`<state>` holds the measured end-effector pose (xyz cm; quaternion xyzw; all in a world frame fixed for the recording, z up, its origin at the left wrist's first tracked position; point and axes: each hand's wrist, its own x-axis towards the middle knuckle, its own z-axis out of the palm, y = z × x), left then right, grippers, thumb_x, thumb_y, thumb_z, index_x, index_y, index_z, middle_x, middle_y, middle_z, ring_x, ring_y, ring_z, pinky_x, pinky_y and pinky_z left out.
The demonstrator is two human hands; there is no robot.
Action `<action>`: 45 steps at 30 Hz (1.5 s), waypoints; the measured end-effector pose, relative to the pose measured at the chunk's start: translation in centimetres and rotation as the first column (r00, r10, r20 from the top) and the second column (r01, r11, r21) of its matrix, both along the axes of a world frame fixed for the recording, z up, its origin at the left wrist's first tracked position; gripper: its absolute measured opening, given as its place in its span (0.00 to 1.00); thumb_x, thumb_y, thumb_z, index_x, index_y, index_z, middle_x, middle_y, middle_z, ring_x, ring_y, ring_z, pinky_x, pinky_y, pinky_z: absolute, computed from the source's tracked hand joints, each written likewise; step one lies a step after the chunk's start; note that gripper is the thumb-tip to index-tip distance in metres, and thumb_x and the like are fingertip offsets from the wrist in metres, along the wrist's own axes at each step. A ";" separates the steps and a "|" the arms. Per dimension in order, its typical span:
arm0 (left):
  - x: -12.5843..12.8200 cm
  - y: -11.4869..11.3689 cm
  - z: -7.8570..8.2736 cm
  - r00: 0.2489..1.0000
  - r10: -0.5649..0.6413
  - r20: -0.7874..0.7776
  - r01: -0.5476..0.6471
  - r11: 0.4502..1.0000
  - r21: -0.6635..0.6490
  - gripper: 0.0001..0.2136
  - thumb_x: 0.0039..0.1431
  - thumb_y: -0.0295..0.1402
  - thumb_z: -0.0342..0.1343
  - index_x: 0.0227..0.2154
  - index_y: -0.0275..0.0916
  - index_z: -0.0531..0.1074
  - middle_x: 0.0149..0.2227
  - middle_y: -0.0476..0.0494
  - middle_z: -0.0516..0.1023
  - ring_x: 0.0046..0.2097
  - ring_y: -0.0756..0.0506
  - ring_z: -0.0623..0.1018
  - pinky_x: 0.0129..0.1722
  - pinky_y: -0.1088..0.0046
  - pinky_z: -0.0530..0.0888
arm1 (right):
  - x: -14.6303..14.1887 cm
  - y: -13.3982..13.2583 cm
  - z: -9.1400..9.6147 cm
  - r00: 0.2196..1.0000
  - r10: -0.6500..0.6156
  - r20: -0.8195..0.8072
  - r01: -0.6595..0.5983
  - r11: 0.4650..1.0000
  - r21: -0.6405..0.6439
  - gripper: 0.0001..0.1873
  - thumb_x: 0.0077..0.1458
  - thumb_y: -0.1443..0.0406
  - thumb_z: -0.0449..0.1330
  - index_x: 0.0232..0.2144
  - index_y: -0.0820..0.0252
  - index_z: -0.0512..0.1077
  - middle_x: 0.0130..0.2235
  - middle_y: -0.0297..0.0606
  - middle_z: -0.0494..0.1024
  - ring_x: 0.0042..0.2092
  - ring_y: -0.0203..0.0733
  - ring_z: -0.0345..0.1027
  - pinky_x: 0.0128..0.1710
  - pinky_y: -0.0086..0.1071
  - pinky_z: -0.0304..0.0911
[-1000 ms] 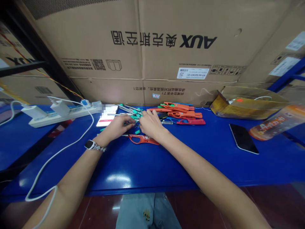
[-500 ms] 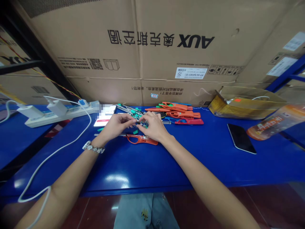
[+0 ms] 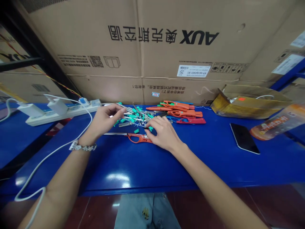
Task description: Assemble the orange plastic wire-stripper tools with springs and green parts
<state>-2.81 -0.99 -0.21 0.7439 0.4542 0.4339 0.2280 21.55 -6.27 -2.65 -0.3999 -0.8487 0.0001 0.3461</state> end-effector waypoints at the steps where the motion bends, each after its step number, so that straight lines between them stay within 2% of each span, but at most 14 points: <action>1: -0.6 0.3 -0.1 0.997 -0.037 -0.069 0.035 0.999 -0.030 0.14 0.60 0.43 0.58 0.30 0.36 0.77 0.28 0.45 0.79 0.29 0.48 0.74 0.30 0.72 0.69 | 0.2 -0.4 -0.2 0.999 0.030 0.019 -0.030 0.999 -0.024 0.03 0.61 0.66 0.58 0.35 0.58 0.71 0.37 0.38 0.79 0.40 0.44 0.70 0.42 0.38 0.57; 4: -1.9 0.7 -0.6 0.960 -0.151 -0.237 0.122 0.983 -0.134 0.11 0.57 0.41 0.59 0.30 0.37 0.78 0.31 0.44 0.81 0.32 0.46 0.76 0.33 0.70 0.70 | 0.7 -1.4 -0.8 0.994 0.098 0.052 -0.094 0.993 -0.069 0.02 0.61 0.67 0.58 0.36 0.58 0.72 0.37 0.38 0.79 0.40 0.43 0.69 0.42 0.37 0.59; 8: -2.0 0.2 -0.9 0.923 -0.241 -0.300 0.183 0.961 -0.209 0.11 0.58 0.41 0.58 0.33 0.38 0.80 0.35 0.44 0.83 0.36 0.44 0.78 0.38 0.67 0.72 | 1.0 -2.3 -1.1 0.989 0.123 0.085 -0.116 0.990 -0.083 0.05 0.61 0.68 0.56 0.37 0.58 0.72 0.36 0.38 0.78 0.39 0.43 0.68 0.40 0.37 0.59; 12: -0.9 -0.6 -0.7 0.932 -0.213 -0.293 0.190 0.976 -0.107 0.11 0.61 0.39 0.56 0.35 0.39 0.80 0.35 0.44 0.82 0.37 0.44 0.78 0.39 0.67 0.73 | 0.7 -1.9 -1.1 0.997 0.060 0.046 -0.058 0.997 -0.046 0.05 0.61 0.66 0.57 0.36 0.59 0.73 0.37 0.40 0.79 0.41 0.45 0.69 0.42 0.39 0.60; 15: 0.2 -0.6 -1.2 0.955 -0.157 -0.253 0.165 0.986 0.011 0.09 0.61 0.35 0.56 0.39 0.38 0.78 0.41 0.42 0.81 0.41 0.43 0.78 0.43 0.65 0.74 | 0.1 -0.1 -1.1 0.992 -0.035 -0.120 0.023 0.994 -0.105 0.04 0.59 0.64 0.60 0.33 0.58 0.74 0.36 0.39 0.80 0.40 0.46 0.71 0.42 0.40 0.62; 18: 1.1 -0.3 -2.2 0.979 -0.057 -0.194 0.075 0.993 0.091 0.18 0.62 0.32 0.54 0.54 0.37 0.70 0.51 0.36 0.76 0.48 0.41 0.77 0.46 0.62 0.75 | -0.6 2.5 -1.3 0.862 -0.170 -0.478 -0.003 0.941 -0.340 0.07 0.54 0.60 0.63 0.32 0.58 0.74 0.33 0.38 0.81 0.34 0.43 0.74 0.37 0.37 0.66; 20: 1.5 -0.1 -3.0 0.990 -0.016 -0.141 0.028 0.996 0.088 0.25 0.62 0.29 0.53 0.62 0.38 0.59 0.54 0.34 0.74 0.48 0.42 0.77 0.45 0.63 0.76 | -0.9 4.0 -1.5 0.745 -0.192 -0.639 -0.178 0.866 -0.468 0.12 0.49 0.57 0.66 0.31 0.57 0.73 0.32 0.38 0.82 0.32 0.43 0.75 0.35 0.37 0.69; 24: 1.7 0.2 -3.8 0.984 -0.010 -0.179 0.024 0.997 0.078 0.17 0.63 0.28 0.53 0.55 0.38 0.65 0.48 0.38 0.78 0.45 0.43 0.78 0.44 0.63 0.77 | -1.0 5.0 -2.1 0.616 -0.279 -0.737 -0.277 0.799 -0.534 0.17 0.44 0.53 0.69 0.32 0.57 0.72 0.29 0.37 0.82 0.31 0.46 0.78 0.33 0.37 0.70; 27: 1.6 0.5 -4.0 0.972 0.021 -0.236 0.005 0.994 0.108 0.10 0.62 0.27 0.54 0.46 0.37 0.70 0.45 0.39 0.78 0.44 0.42 0.78 0.46 0.60 0.76 | -0.7 4.8 -2.6 0.635 -0.293 -0.715 -0.234 0.809 -0.539 0.16 0.44 0.55 0.69 0.31 0.57 0.72 0.29 0.37 0.82 0.32 0.47 0.79 0.34 0.37 0.71; 32: 1.2 0.9 -4.2 0.973 0.020 -0.229 -0.009 0.999 0.051 0.06 0.62 0.26 0.54 0.41 0.37 0.71 0.44 0.39 0.79 0.45 0.42 0.79 0.49 0.60 0.75 | 0.0 6.8 -2.4 0.690 -0.295 -0.662 -0.054 0.890 -0.453 0.10 0.48 0.60 0.67 0.30 0.58 0.72 0.31 0.39 0.81 0.33 0.45 0.78 0.37 0.37 0.71; 36: 1.3 0.8 -4.0 0.957 -0.016 -0.291 0.019 1.000 0.007 0.04 0.63 0.29 0.53 0.38 0.39 0.73 0.41 0.42 0.81 0.44 0.41 0.79 0.48 0.61 0.74 | 0.3 9.3 -1.6 0.853 -0.367 -0.371 0.194 0.882 -0.429 0.01 0.51 0.67 0.63 0.29 0.60 0.74 0.33 0.40 0.82 0.36 0.43 0.76 0.41 0.36 0.69; 38: 1.3 0.6 -3.7 0.943 -0.045 -0.330 0.048 0.999 0.002 0.05 0.62 0.31 0.54 0.35 0.40 0.74 0.38 0.43 0.81 0.42 0.42 0.79 0.45 0.62 0.74 | 0.4 9.8 -1.4 0.884 -0.380 -0.272 0.238 0.868 -0.436 0.02 0.50 0.70 0.63 0.28 0.60 0.76 0.32 0.39 0.82 0.37 0.44 0.75 0.42 0.36 0.67; 42: 1.4 0.4 -3.4 0.922 -0.088 -0.378 0.093 0.996 -0.005 0.06 0.63 0.33 0.54 0.34 0.40 0.75 0.37 0.43 0.80 0.40 0.43 0.77 0.42 0.64 0.72 | 0.8 8.7 -1.3 0.902 -0.358 -0.241 0.237 0.878 -0.416 0.04 0.53 0.68 0.62 0.32 0.60 0.78 0.36 0.38 0.82 0.39 0.43 0.74 0.44 0.37 0.66; 45: 1.6 0.2 -3.4 0.916 -0.114 -0.384 0.118 0.993 -0.011 0.07 0.64 0.34 0.53 0.34 0.41 0.76 0.37 0.44 0.80 0.40 0.43 0.77 0.42 0.64 0.72 | 1.5 6.4 -1.3 0.913 -0.333 -0.236 0.250 0.914 -0.321 0.06 0.55 0.68 0.59 0.35 0.61 0.76 0.37 0.40 0.80 0.39 0.43 0.72 0.43 0.37 0.65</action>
